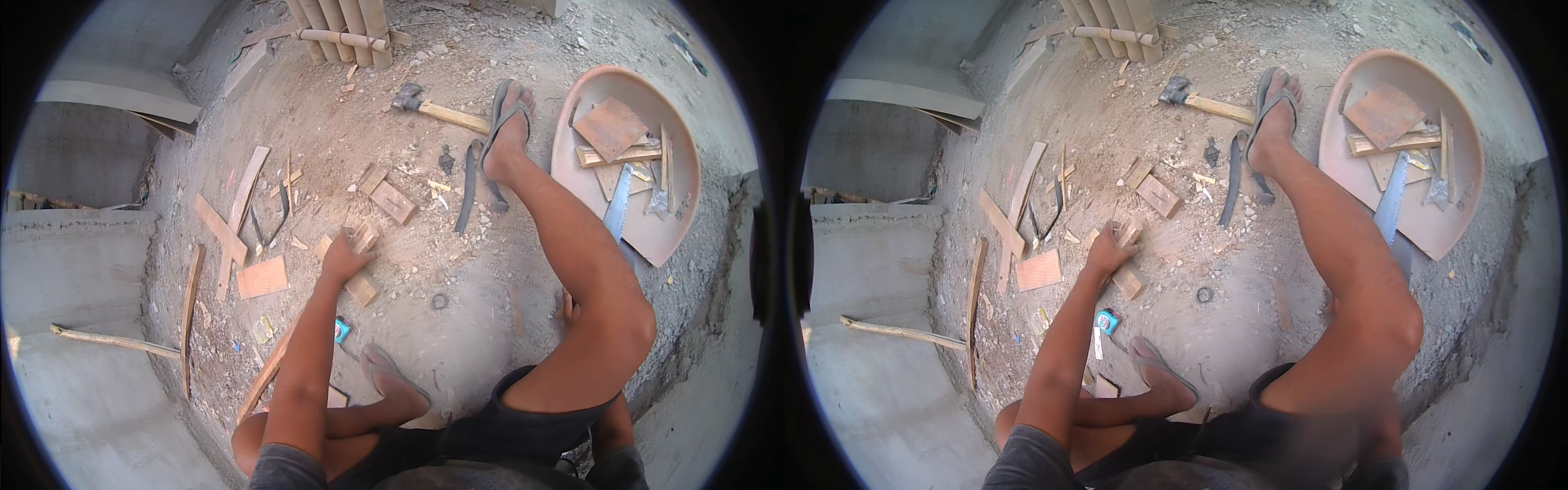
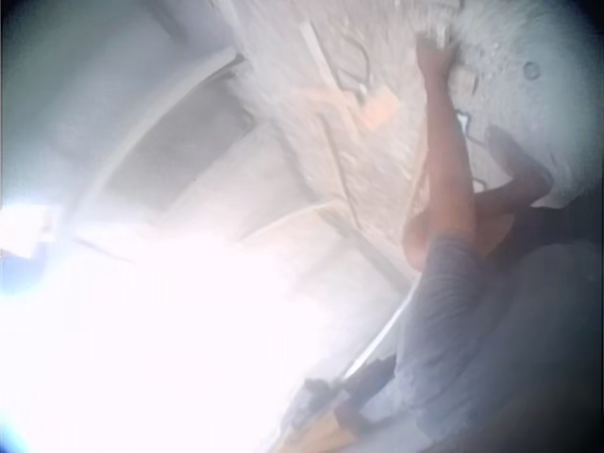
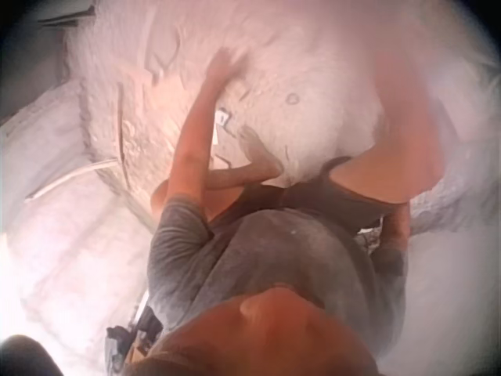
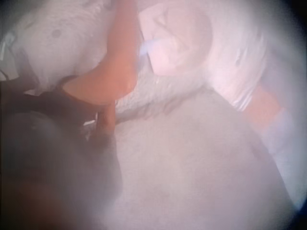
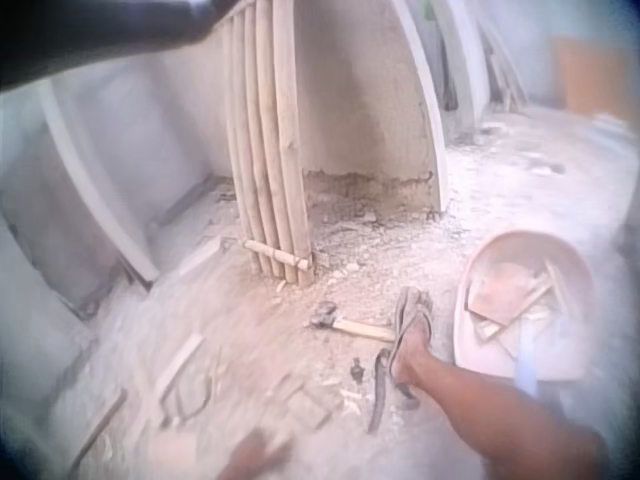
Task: The person uses a hand saw to cut a wood block and then uses an axe to trim a long curved piece of timber. They measure a piece of wood with a tape measure while a second person sits nearby.
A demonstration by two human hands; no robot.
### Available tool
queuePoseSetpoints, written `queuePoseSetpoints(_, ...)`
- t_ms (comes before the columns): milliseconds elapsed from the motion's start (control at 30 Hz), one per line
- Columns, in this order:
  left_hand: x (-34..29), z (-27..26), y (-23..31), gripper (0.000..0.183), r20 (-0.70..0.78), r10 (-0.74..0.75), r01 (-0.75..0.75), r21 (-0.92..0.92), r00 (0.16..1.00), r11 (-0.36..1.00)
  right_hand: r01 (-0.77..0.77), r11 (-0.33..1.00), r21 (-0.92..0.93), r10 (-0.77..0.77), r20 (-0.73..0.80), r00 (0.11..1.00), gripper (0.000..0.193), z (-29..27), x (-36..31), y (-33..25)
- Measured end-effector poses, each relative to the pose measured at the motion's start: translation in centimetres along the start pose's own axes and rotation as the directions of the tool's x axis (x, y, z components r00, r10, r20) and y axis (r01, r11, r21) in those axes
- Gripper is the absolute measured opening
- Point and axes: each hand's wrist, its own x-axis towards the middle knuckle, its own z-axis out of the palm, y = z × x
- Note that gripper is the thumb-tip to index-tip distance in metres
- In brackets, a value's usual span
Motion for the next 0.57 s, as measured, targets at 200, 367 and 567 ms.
queuePoseSetpoints(200,4.7,-2.1,-1.1,0.08,0.289,0.211,-0.227,0.021,0.934,0.974,-0.081,0.99,0.112,0.083,-0.012,0.996,0.072,1.1,0.5,1.2)
queuePoseSetpoints(367,8.4,-2.1,-0.5,0.075,0.668,0.282,-0.234,-0.163,0.689,0.958,-0.114,0.987,0.113,0.121,-0.056,0.991,0.071,2.6,1.3,1.6)
queuePoseSetpoints(567,9.3,-4.3,0.2,0.065,0.763,0.214,0.013,-0.28,0.61,0.96,-0.105,0.993,-0.059,0.098,-0.123,0.988,0.074,9.4,-1.5,-1.3)
